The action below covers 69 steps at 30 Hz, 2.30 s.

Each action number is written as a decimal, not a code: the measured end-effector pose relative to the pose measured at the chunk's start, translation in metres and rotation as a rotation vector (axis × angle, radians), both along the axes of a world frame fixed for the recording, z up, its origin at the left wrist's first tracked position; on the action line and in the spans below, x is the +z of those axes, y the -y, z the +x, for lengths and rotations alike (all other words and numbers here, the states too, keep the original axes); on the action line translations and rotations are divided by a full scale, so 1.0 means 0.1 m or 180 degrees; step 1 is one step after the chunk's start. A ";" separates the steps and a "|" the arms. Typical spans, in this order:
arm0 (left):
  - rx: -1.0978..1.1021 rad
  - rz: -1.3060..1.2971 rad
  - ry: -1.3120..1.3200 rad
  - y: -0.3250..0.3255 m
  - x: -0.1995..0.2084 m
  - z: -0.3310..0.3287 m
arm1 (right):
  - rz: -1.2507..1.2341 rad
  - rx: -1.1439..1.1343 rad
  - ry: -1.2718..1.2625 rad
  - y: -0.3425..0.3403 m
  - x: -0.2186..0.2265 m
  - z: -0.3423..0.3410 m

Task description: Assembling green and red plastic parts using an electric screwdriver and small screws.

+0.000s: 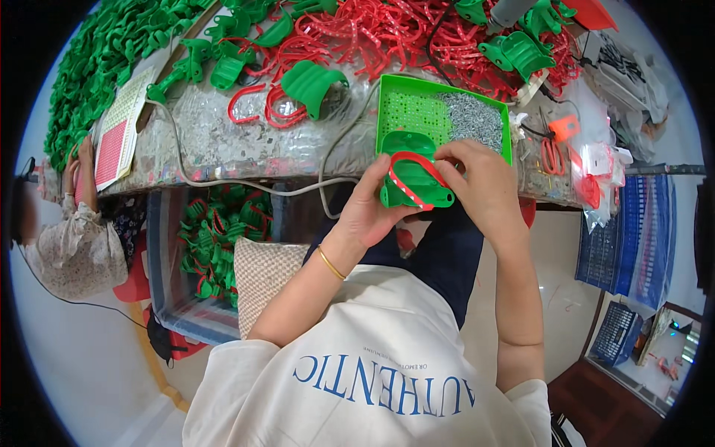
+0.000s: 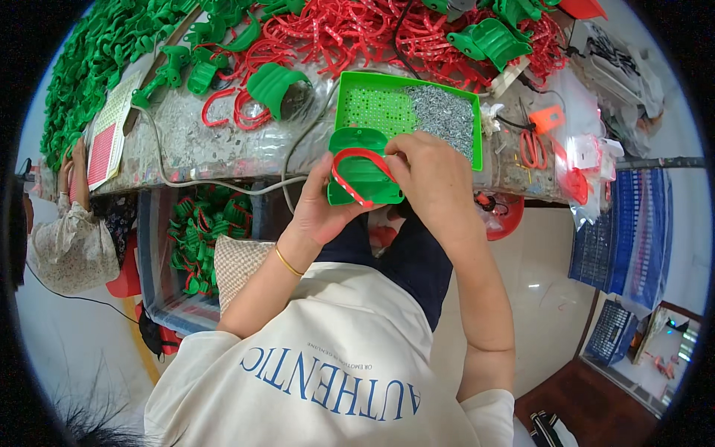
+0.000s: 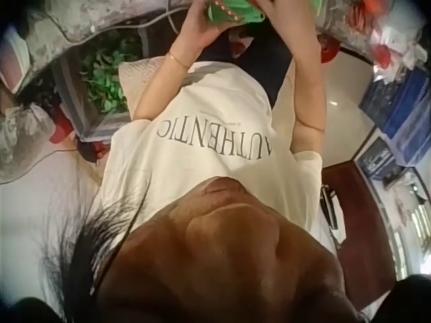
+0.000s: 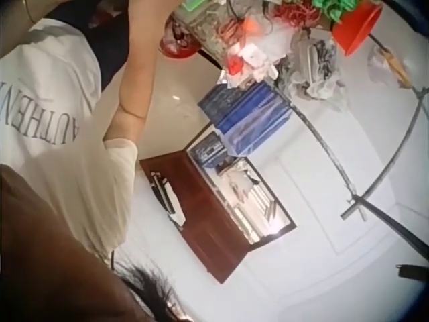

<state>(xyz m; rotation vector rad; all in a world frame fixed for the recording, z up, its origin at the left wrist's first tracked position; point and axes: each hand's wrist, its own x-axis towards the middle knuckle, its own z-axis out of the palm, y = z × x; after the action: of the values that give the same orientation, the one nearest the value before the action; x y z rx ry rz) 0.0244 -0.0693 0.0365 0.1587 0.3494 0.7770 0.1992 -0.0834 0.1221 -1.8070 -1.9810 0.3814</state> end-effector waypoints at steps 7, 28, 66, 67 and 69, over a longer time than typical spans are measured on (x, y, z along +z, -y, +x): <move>0.0178 0.0544 -0.0216 0.06 0.00 0.02 | -0.0442 -0.0101 -0.0202 -0.01 -0.04 -0.06; 0.0444 0.0996 -0.0238 0.04 -0.07 0.01 | -0.0862 -0.0787 -0.2794 -0.01 -0.47 -0.02; 0.0460 0.0940 -0.0894 0.02 -0.07 -0.02 | -0.0784 -0.1351 -0.2398 0.01 -0.56 -0.29; 0.0444 0.0964 -0.0885 0.01 -0.08 -0.02 | -0.0759 -0.1308 -0.2263 0.01 -0.57 -0.27; 0.0427 0.0980 -0.0877 0.00 -0.10 -0.02 | -0.0743 -0.1268 -0.2128 0.00 -0.62 -0.23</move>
<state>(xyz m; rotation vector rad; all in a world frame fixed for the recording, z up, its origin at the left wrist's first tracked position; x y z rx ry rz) 0.0221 -0.0698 0.0265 0.5393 0.5035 0.9418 0.1760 -0.0838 0.0604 -1.8280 -1.1337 0.9632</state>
